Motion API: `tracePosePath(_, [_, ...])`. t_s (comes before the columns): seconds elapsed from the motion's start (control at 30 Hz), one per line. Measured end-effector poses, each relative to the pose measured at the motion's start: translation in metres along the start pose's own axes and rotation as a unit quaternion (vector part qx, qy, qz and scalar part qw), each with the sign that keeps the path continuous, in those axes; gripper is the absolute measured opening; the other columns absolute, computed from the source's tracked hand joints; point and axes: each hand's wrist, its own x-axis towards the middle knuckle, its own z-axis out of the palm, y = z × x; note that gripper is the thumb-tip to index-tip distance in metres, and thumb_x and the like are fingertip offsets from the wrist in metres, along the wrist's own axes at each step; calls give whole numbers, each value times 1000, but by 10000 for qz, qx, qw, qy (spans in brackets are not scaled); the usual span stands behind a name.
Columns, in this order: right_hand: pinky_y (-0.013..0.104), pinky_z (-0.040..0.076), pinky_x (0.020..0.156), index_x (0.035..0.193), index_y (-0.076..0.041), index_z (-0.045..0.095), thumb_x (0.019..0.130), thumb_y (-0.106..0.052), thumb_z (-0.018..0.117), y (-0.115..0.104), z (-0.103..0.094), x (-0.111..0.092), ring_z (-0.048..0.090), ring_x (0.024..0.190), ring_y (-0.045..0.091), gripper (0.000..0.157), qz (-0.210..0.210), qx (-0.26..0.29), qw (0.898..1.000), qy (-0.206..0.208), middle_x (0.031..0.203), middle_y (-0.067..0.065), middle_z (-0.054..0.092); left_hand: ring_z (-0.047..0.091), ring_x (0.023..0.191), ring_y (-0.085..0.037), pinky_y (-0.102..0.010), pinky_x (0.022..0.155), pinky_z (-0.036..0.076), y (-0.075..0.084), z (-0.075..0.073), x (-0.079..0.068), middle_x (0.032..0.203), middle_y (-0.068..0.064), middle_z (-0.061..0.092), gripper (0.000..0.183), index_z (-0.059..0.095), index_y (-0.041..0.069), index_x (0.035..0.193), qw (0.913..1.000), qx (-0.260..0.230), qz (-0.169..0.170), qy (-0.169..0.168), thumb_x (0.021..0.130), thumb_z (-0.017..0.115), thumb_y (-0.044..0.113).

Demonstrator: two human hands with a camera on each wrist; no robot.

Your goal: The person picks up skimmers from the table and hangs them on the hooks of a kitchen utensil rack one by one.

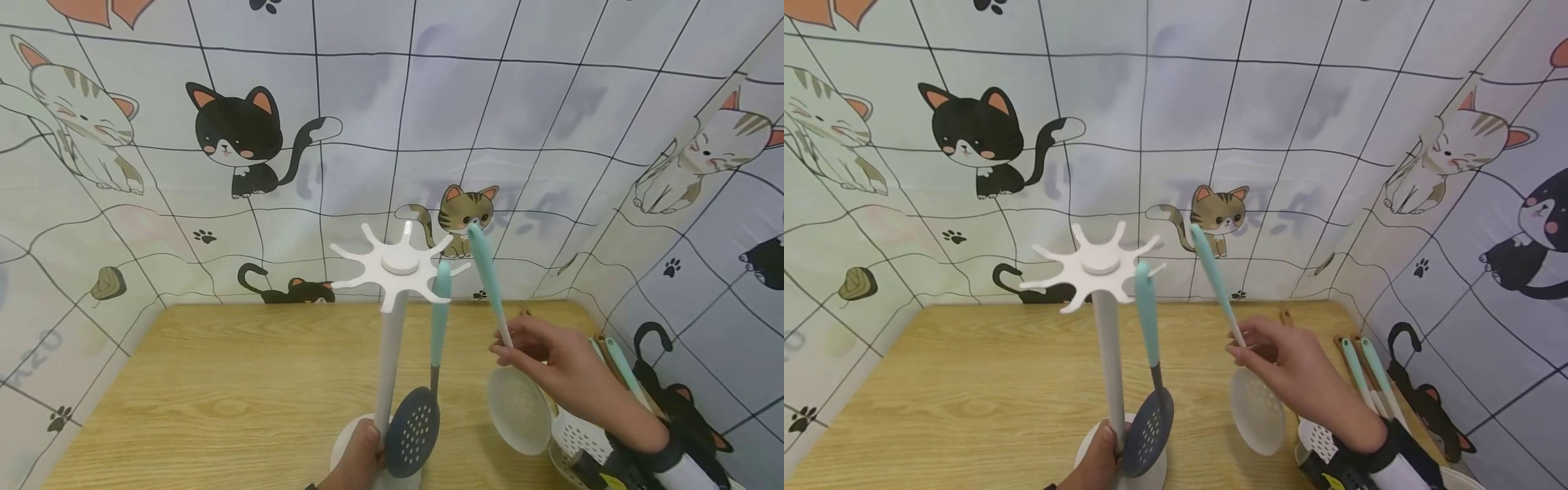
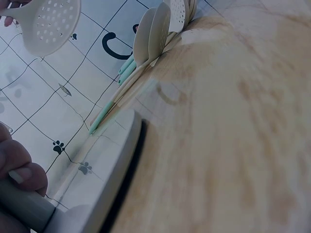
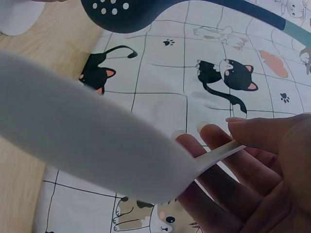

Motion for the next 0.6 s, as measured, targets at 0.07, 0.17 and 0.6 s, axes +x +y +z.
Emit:
tracePosePath(0.07, [23, 60, 67, 107, -19, 69, 93, -10, 72, -3, 0, 1, 74, 81, 2, 17, -81, -74, 9999, 28, 96, -2, 78, 50, 105, -24, -59, 100, 44, 0, 0, 0, 109, -13, 47, 69, 31, 6, 113, 10000, -66, 10, -10, 93, 6, 67])
tracePosePath(0.17, [23, 60, 67, 106, -20, 69, 93, -10, 73, -7, -2, 1, 73, 81, 1, 18, -119, -152, 9998, 50, 96, -4, 78, 47, 104, -23, -49, 98, 44, 1, -1, 2, 108, -11, 45, 71, 30, 5, 112, 9998, -96, 140, -82, 92, 8, 69])
tracePosePath(0.6, [24, 60, 68, 105, -23, 69, 91, -8, 74, -23, -4, 2, 72, 81, 0, 22, -372, -220, 9990, 125, 94, -8, 77, 44, 101, -24, -43, 93, 42, 0, 0, 1, 107, -12, 43, 65, 30, 6, 110, 9998, -193, 85, 0, 92, 14, 66])
